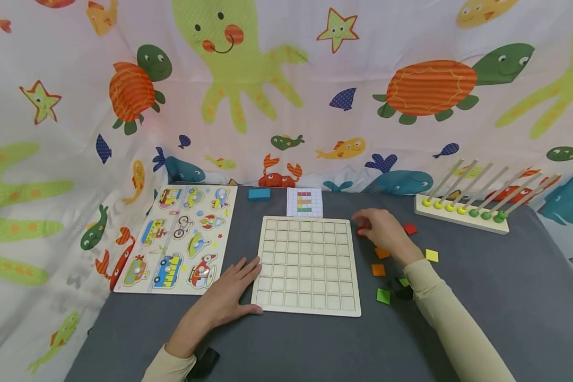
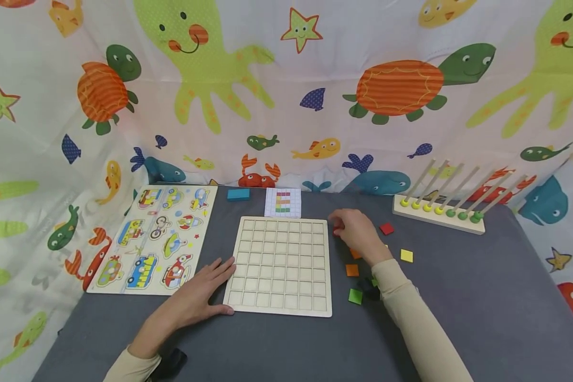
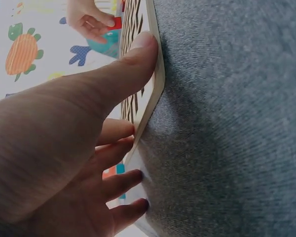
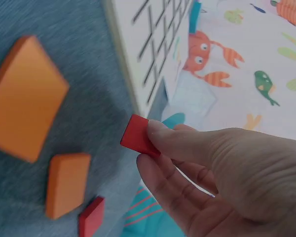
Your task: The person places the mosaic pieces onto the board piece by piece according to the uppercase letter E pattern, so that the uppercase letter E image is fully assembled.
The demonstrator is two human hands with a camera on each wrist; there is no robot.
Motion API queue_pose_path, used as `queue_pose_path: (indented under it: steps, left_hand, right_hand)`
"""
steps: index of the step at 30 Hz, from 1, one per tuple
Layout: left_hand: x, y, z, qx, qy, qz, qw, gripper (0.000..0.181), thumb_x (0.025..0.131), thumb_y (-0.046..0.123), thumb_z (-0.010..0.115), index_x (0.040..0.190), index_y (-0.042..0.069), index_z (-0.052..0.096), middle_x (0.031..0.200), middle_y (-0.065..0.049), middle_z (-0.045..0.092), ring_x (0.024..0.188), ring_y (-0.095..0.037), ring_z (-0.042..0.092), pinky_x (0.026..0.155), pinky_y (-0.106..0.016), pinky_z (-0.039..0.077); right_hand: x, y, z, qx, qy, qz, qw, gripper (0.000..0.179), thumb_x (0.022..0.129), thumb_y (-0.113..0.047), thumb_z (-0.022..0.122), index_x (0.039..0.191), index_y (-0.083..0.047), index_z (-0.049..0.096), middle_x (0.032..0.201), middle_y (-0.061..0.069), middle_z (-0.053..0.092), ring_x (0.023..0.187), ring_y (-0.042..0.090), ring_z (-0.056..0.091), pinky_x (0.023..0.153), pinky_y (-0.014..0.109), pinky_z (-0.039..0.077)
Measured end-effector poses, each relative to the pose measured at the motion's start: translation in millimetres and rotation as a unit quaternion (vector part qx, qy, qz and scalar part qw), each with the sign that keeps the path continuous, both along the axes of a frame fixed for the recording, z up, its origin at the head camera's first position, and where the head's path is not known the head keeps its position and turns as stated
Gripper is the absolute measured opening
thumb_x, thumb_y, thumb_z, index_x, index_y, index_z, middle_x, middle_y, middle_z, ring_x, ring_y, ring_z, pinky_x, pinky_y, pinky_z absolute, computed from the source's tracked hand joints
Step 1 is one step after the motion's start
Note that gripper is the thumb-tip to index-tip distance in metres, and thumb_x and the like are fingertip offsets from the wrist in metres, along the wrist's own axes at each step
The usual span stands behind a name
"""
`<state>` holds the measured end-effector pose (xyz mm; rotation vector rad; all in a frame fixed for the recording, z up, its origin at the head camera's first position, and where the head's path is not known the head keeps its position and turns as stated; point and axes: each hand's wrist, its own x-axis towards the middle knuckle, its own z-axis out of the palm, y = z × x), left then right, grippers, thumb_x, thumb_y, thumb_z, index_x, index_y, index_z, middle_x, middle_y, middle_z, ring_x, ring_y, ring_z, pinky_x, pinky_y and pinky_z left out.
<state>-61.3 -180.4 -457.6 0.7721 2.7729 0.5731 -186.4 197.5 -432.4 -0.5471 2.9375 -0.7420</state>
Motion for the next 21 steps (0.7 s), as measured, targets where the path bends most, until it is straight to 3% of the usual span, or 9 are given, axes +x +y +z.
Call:
queue_pose_path:
  steps: [12, 21]
  left_hand:
    - [-0.2, 4.5, -1.7, -0.003, -0.018, 0.019, 0.9997, 0.096, 0.075, 0.046, 0.08, 0.15, 0.003, 0.038, 0.159, -0.011, 0.03, 0.145, -0.04, 0.025, 0.116, -0.055, 0.024]
    - [-10.0, 10.4, 2.0, -0.024, -0.034, 0.027, 0.9988, 0.102, 0.07, 0.045, 0.084, 0.151, 0.005, 0.037, 0.16, -0.009, 0.027, 0.146, -0.038, 0.022, 0.116, -0.057, 0.023]
  right_hand:
    - [-1.9, -43, 0.3, -0.065, 0.013, 0.079, 0.9947, 0.031, 0.085, 0.0, 0.073, 0.116, 0.0, 0.069, 0.091, 0.008, 0.068, 0.081, 0.019, 0.06, 0.072, 0.036, 0.055]
    - [-5.2, -91, 0.2, -0.11, -0.016, 0.118, 0.9868, 0.031, 0.086, -0.003, 0.073, 0.117, 0.0, 0.069, 0.09, 0.004, 0.067, 0.085, 0.017, 0.062, 0.077, 0.034, 0.056]
